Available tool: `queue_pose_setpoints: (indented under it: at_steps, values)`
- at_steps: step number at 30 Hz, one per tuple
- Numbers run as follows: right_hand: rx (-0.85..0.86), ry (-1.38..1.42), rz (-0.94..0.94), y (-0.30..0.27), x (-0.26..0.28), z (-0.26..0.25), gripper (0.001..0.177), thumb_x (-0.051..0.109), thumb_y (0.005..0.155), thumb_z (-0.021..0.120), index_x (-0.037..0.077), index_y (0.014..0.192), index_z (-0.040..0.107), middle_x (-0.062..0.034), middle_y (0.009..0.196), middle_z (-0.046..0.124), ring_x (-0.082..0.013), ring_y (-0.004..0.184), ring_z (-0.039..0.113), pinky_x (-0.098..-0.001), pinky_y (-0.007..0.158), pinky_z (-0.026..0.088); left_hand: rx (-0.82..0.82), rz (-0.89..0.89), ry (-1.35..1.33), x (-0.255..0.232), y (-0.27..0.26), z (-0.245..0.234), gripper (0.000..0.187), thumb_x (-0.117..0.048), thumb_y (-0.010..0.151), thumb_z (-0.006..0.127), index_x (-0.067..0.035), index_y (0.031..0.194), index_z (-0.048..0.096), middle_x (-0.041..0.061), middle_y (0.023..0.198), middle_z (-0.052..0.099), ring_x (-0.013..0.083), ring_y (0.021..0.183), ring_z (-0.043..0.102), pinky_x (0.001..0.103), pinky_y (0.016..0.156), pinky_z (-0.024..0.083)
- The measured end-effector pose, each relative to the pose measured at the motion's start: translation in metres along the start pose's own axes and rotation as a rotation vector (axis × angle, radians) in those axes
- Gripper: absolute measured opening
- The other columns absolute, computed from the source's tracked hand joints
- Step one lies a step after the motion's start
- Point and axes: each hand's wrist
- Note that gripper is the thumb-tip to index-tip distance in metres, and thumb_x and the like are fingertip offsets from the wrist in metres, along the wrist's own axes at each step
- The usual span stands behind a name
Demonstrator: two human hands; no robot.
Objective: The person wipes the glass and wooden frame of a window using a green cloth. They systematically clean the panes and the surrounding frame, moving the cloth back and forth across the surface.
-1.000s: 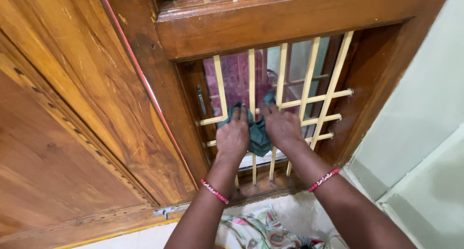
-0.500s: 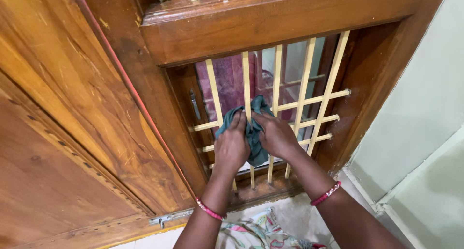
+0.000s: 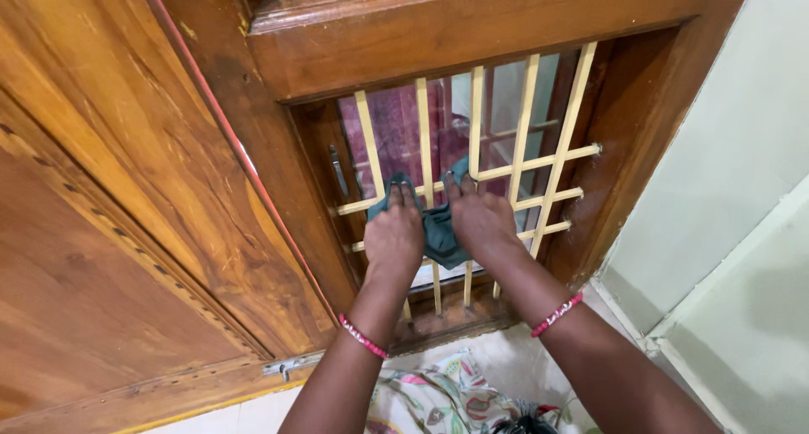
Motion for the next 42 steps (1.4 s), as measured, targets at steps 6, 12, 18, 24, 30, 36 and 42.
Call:
queue_pose_setpoints:
  at_steps: [6, 12, 18, 24, 30, 36, 42]
  values:
    - [-0.02, 0.378, -0.033, 0.003, -0.015, 0.014, 0.081, -0.003, 0.081, 0.058, 0.029, 0.154, 0.044, -0.0099, 0.16, 0.044, -0.0363, 0.118, 0.063, -0.0452, 0.095, 0.054, -0.116, 0.12, -0.205, 0.014, -0.004, 0.004, 0.053, -0.002, 0.086, 0.056, -0.005, 0.139, 0.057, 0.015, 0.145, 0.057, 0.0378, 0.095, 0.074, 0.047, 0.08, 0.061]
    - [-0.098, 0.488, -0.087, 0.009, -0.013, 0.024, 0.076, -0.001, 0.081, 0.06, 0.028, 0.15, 0.048, -0.0178, 0.152, 0.049, -0.0367, 0.123, 0.062, -0.045, 0.104, 0.051, -0.139, 0.148, -0.304, 0.016, 0.009, 0.007, 0.058, 0.003, 0.078, 0.055, -0.013, 0.133, 0.065, 0.012, 0.135, 0.066, 0.0391, 0.096, 0.074, 0.048, 0.083, 0.06]
    - [-0.079, 0.139, -0.071, 0.018, -0.006, 0.013, 0.063, 0.002, 0.092, 0.05, 0.019, 0.153, 0.045, -0.0162, 0.151, 0.051, -0.0364, 0.12, 0.065, -0.048, 0.099, 0.052, 0.018, 0.114, -0.033, 0.005, 0.022, -0.003, 0.041, -0.006, 0.094, 0.055, -0.006, 0.135, 0.061, 0.015, 0.124, 0.071, 0.0342, 0.093, 0.075, 0.044, 0.077, 0.062]
    - [0.055, 0.042, 0.007, -0.004, 0.0, -0.006, 0.075, -0.002, 0.089, 0.052, 0.013, 0.16, 0.031, -0.0201, 0.158, 0.041, -0.0362, 0.104, 0.072, -0.0443, 0.087, 0.059, 0.043, 0.039, 0.105, 0.002, 0.008, -0.005, 0.058, -0.006, 0.089, 0.054, 0.0, 0.146, 0.048, 0.02, 0.145, 0.056, 0.0312, 0.082, 0.077, 0.038, 0.059, 0.064]
    - [-0.021, 0.372, -0.025, -0.013, -0.011, 0.007, 0.084, -0.006, 0.079, 0.056, 0.023, 0.156, 0.037, -0.0156, 0.159, 0.039, -0.0364, 0.108, 0.069, -0.0442, 0.091, 0.058, -0.183, 0.182, -0.086, 0.015, -0.004, 0.005, 0.052, -0.007, 0.088, 0.056, 0.0, 0.139, 0.058, 0.016, 0.14, 0.062, 0.0345, 0.08, 0.076, 0.043, 0.066, 0.063]
    - [-0.089, 0.506, -0.075, -0.002, -0.011, 0.028, 0.075, -0.003, 0.082, 0.056, 0.023, 0.152, 0.044, -0.0123, 0.157, 0.045, -0.0373, 0.113, 0.068, -0.0435, 0.095, 0.056, -0.197, 0.192, -0.313, 0.013, 0.004, 0.003, 0.04, -0.014, 0.09, 0.058, -0.005, 0.128, 0.067, 0.014, 0.13, 0.068, 0.0413, 0.084, 0.073, 0.051, 0.071, 0.061]
    - [-0.071, 0.261, -0.051, 0.015, -0.009, 0.013, 0.069, -0.004, 0.088, 0.051, 0.021, 0.151, 0.047, -0.0128, 0.154, 0.049, -0.0377, 0.12, 0.063, -0.0483, 0.099, 0.051, -0.073, 0.099, -0.187, 0.01, 0.021, 0.0, 0.039, -0.016, 0.092, 0.056, -0.009, 0.129, 0.066, 0.014, 0.119, 0.072, 0.0384, 0.089, 0.073, 0.05, 0.076, 0.06]
Point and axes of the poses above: each hand's wrist, its own y-axis towards the middle knuckle, its own z-axis out of the palm, x = y × z
